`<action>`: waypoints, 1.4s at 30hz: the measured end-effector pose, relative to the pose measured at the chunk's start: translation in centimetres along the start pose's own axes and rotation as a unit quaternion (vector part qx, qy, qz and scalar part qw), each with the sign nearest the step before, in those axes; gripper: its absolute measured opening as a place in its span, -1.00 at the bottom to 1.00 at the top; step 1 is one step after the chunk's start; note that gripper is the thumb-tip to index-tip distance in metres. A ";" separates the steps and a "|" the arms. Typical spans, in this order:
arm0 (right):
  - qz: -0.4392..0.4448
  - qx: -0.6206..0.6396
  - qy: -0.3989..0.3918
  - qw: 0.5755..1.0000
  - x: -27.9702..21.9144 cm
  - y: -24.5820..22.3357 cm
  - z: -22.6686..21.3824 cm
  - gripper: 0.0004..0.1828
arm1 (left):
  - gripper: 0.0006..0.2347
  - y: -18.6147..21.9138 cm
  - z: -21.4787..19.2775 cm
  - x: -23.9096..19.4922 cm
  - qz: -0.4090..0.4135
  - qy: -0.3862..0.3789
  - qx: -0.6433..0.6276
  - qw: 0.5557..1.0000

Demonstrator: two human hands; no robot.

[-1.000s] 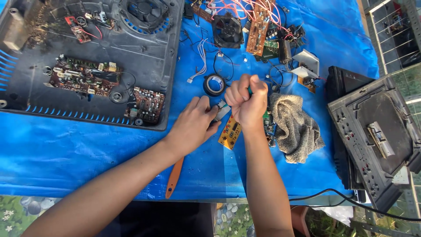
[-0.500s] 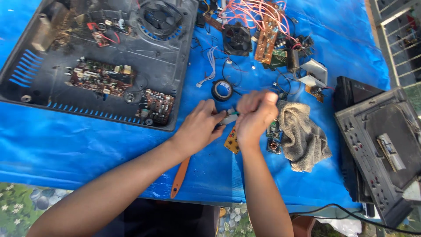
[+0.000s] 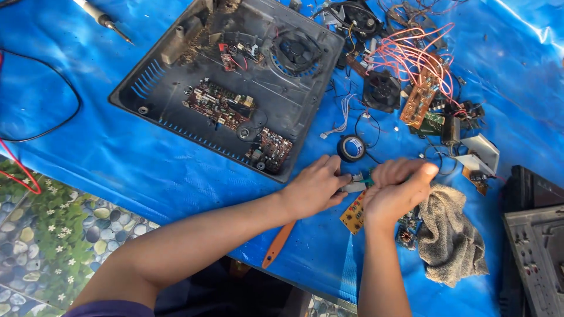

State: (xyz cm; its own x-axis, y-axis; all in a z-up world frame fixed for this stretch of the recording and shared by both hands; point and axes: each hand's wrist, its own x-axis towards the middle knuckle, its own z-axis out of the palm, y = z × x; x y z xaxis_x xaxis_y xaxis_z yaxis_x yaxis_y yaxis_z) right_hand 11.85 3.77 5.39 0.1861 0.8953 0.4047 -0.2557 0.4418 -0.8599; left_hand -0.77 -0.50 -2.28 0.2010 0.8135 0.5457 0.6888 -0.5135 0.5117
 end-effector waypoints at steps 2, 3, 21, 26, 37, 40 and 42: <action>0.069 0.083 -0.103 0.989 1.6 2.0 -2.7 -0.39 | -0.78 -0.2 0.0 0.1 0.002 0.005 -0.001 1.000; 0.139 0.166 -0.200 0.956 2.3 2.7 -4.4 -0.36 | -0.78 0.0 0.2 0.2 0.005 0.008 0.000 1.000; 0.013 0.136 -0.191 0.972 1.4 3.5 -3.3 -0.38 | -0.82 1.0 -1.9 0.5 0.006 -0.044 0.032 0.998; 0.093 0.176 -0.272 0.941 3.7 3.6 -3.7 -0.43 | -0.83 1.2 -2.0 0.4 0.005 -0.047 0.025 0.999; -0.095 -0.020 -0.060 0.994 -0.7 -0.2 0.7 -0.44 | -0.81 1.3 -2.7 0.7 0.003 -0.057 0.015 0.998; -0.083 -0.006 -0.042 0.996 -0.7 -0.3 0.8 -0.44 | -0.81 1.2 -2.8 0.8 -0.008 -0.057 -0.007 0.998; -0.076 0.016 -0.020 0.997 -0.7 -0.5 1.1 -0.46 | -0.77 1.0 -2.5 0.7 0.002 -0.044 -0.008 0.999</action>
State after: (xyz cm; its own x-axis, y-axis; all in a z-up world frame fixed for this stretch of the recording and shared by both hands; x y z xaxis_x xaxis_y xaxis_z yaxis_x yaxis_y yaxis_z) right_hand 10.80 3.00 5.84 0.1864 0.8192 0.5423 -0.2575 0.5734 -0.7777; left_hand -1.66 -1.17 0.28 0.2636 0.8320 0.4881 0.6768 -0.5201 0.5211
